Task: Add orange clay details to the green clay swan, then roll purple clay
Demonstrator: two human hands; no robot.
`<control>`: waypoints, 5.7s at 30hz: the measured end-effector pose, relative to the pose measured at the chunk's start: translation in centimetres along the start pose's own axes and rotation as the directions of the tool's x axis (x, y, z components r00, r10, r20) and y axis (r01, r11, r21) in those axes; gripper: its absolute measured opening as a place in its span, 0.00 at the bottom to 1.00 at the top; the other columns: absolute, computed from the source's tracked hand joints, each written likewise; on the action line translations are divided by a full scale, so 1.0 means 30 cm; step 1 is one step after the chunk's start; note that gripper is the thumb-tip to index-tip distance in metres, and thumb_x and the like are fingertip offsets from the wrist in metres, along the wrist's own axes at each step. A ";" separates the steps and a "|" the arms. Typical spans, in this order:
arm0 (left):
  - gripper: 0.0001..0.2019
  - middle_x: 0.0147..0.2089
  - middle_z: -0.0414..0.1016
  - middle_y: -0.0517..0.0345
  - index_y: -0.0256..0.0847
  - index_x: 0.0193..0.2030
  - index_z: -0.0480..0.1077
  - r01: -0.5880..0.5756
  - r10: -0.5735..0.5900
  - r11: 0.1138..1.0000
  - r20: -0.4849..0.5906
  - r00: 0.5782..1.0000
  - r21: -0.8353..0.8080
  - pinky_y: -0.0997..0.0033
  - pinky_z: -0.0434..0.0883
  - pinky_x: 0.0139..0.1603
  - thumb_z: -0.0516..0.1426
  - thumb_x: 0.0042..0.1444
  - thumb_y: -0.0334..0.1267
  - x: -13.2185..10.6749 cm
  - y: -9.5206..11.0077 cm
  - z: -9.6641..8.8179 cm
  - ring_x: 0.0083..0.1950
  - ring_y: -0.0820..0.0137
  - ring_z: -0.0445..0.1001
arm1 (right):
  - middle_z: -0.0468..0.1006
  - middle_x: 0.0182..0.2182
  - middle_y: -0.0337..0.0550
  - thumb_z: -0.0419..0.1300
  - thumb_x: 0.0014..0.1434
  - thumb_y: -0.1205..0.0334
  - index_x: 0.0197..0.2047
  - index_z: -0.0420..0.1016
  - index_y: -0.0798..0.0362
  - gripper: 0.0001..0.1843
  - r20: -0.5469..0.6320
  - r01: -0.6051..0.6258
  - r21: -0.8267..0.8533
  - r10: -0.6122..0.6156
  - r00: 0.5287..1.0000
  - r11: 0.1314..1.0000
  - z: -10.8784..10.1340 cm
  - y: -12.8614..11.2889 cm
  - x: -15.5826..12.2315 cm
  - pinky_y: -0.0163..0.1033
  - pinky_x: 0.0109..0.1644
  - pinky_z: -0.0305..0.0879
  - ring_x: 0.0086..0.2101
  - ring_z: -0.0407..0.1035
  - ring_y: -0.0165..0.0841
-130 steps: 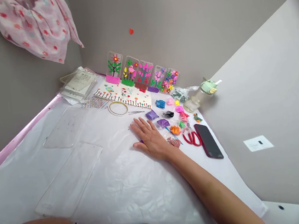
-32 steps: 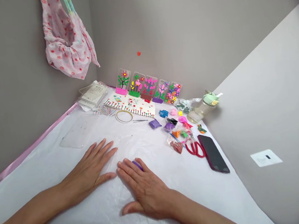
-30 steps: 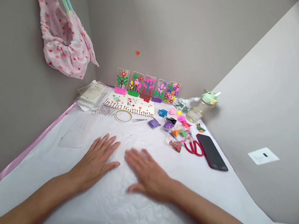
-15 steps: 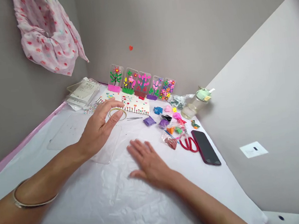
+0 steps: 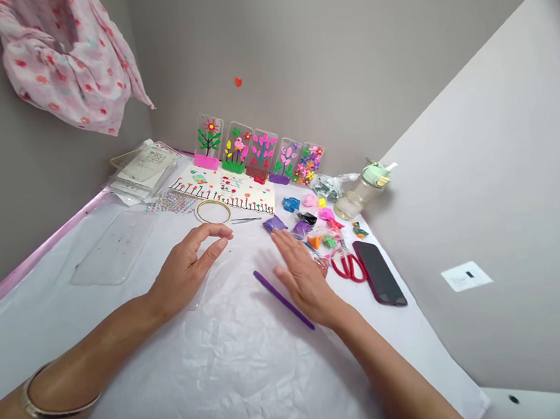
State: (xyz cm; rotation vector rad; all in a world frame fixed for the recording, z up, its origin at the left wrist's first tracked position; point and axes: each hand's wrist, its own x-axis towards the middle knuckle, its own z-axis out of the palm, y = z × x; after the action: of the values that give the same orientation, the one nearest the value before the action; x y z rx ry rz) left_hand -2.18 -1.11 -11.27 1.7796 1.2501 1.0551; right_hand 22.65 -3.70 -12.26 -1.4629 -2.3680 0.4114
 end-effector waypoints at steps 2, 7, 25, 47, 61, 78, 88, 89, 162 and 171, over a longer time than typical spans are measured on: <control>0.14 0.55 0.74 0.59 0.47 0.50 0.70 0.004 -0.004 1.000 -0.032 0.999 -0.005 0.59 0.63 0.64 0.50 0.65 0.51 0.000 -0.001 0.001 0.59 0.62 0.70 | 0.43 0.73 0.49 0.40 0.71 0.43 0.74 0.41 0.52 0.35 0.077 0.058 -0.093 -0.051 0.996 0.994 0.043 -0.021 0.070 0.58 0.73 0.37 0.71 0.34 0.40; 0.13 0.55 0.74 0.59 0.46 0.50 0.70 0.021 -0.023 0.999 -0.092 0.995 -0.027 0.61 0.62 0.65 0.51 0.66 0.48 -0.003 -0.009 -0.005 0.60 0.64 0.69 | 0.41 0.73 0.53 0.43 0.66 0.34 0.73 0.46 0.56 0.44 0.176 0.111 -0.211 -0.074 0.982 0.971 0.113 -0.013 0.150 0.60 0.72 0.35 0.71 0.32 0.46; 0.12 0.52 0.74 0.58 0.44 0.49 0.69 -0.018 0.010 0.998 -0.124 0.992 -0.061 0.64 0.62 0.62 0.51 0.66 0.46 0.007 -0.014 -0.028 0.58 0.65 0.70 | 0.42 0.72 0.53 0.46 0.61 0.30 0.73 0.45 0.55 0.49 0.308 0.317 -0.103 -0.273 0.911 0.943 0.162 -0.164 0.079 0.62 0.72 0.35 0.71 0.31 0.46; 0.12 0.52 0.75 0.59 0.47 0.48 0.70 -0.001 0.000 0.998 -0.028 1.000 -0.062 0.60 0.65 0.61 0.50 0.66 0.48 -0.008 -0.017 -0.001 0.56 0.63 0.71 | 0.60 0.67 0.50 0.05 0.61 0.50 0.75 0.35 0.51 0.45 -0.041 -0.053 0.601 0.096 0.995 0.798 -0.051 -0.104 0.146 0.50 0.60 0.66 0.64 0.61 0.37; 0.09 0.52 0.75 0.59 0.48 0.46 0.71 -0.025 0.030 0.998 0.104 0.994 -0.053 0.66 0.72 0.47 0.52 0.65 0.45 -0.026 -0.003 0.009 0.57 0.62 0.71 | 0.75 0.44 0.52 0.56 0.66 0.52 0.50 0.70 0.53 0.15 -0.015 -0.230 -0.458 0.252 0.968 0.859 -0.030 0.007 -0.091 0.42 0.33 0.70 0.44 0.73 0.45; 0.07 0.52 0.74 0.66 0.50 0.47 0.70 -0.002 0.009 0.998 0.100 0.995 -0.063 0.72 0.68 0.45 0.53 0.66 0.42 -0.019 -0.017 0.006 0.56 0.69 0.70 | 0.59 0.67 0.54 0.43 0.72 0.50 0.70 0.53 0.52 0.28 -0.219 -0.223 -0.057 0.206 0.954 0.973 0.001 0.002 -0.089 0.59 0.67 0.55 0.67 0.52 0.45; 0.07 0.52 0.73 0.65 0.49 0.47 0.70 0.009 0.000 0.996 0.097 0.995 -0.088 0.71 0.68 0.45 0.53 0.66 0.43 -0.025 -0.018 0.018 0.57 0.69 0.69 | 0.45 0.72 0.57 0.46 0.70 0.45 0.74 0.38 0.55 0.38 -0.068 -0.132 -0.369 0.115 0.991 0.920 0.171 -0.039 -0.141 0.67 0.68 0.48 0.70 0.38 0.52; 0.07 0.52 0.73 0.65 0.50 0.47 0.70 0.011 -0.003 0.996 0.098 0.995 -0.087 0.71 0.68 0.44 0.53 0.66 0.43 -0.025 -0.018 0.017 0.57 0.68 0.69 | 0.44 0.72 0.57 0.44 0.70 0.46 0.74 0.39 0.55 0.37 -0.065 -0.152 -0.373 0.138 0.988 0.915 0.152 -0.001 -0.135 0.67 0.68 0.47 0.71 0.37 0.51; 0.09 0.53 0.73 0.58 0.48 0.48 0.70 -0.014 0.021 0.997 0.086 0.996 -0.073 0.62 0.69 0.56 0.52 0.65 0.44 -0.022 -0.012 0.014 0.58 0.63 0.69 | 0.42 0.73 0.45 0.30 0.70 0.41 0.75 0.34 0.47 0.36 0.062 0.124 -0.040 -0.121 0.991 0.991 -0.014 -0.082 -0.026 0.54 0.72 0.44 0.71 0.37 0.39; 0.08 0.52 0.73 0.60 0.48 0.47 0.70 -0.025 0.030 0.997 0.069 0.997 -0.069 0.62 0.65 0.60 0.53 0.66 0.43 -0.022 -0.024 0.014 0.57 0.65 0.69 | 0.41 0.73 0.53 0.42 0.68 0.38 0.74 0.39 0.53 0.41 0.204 0.080 -0.273 -0.023 0.979 0.959 0.078 0.062 0.004 0.63 0.72 0.39 0.71 0.34 0.44</control>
State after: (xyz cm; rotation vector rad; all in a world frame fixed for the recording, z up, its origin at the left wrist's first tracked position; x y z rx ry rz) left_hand -2.19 -1.57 -12.22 1.7713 1.1368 1.0297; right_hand 23.12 -2.97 -15.13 -1.5366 -2.7097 0.2236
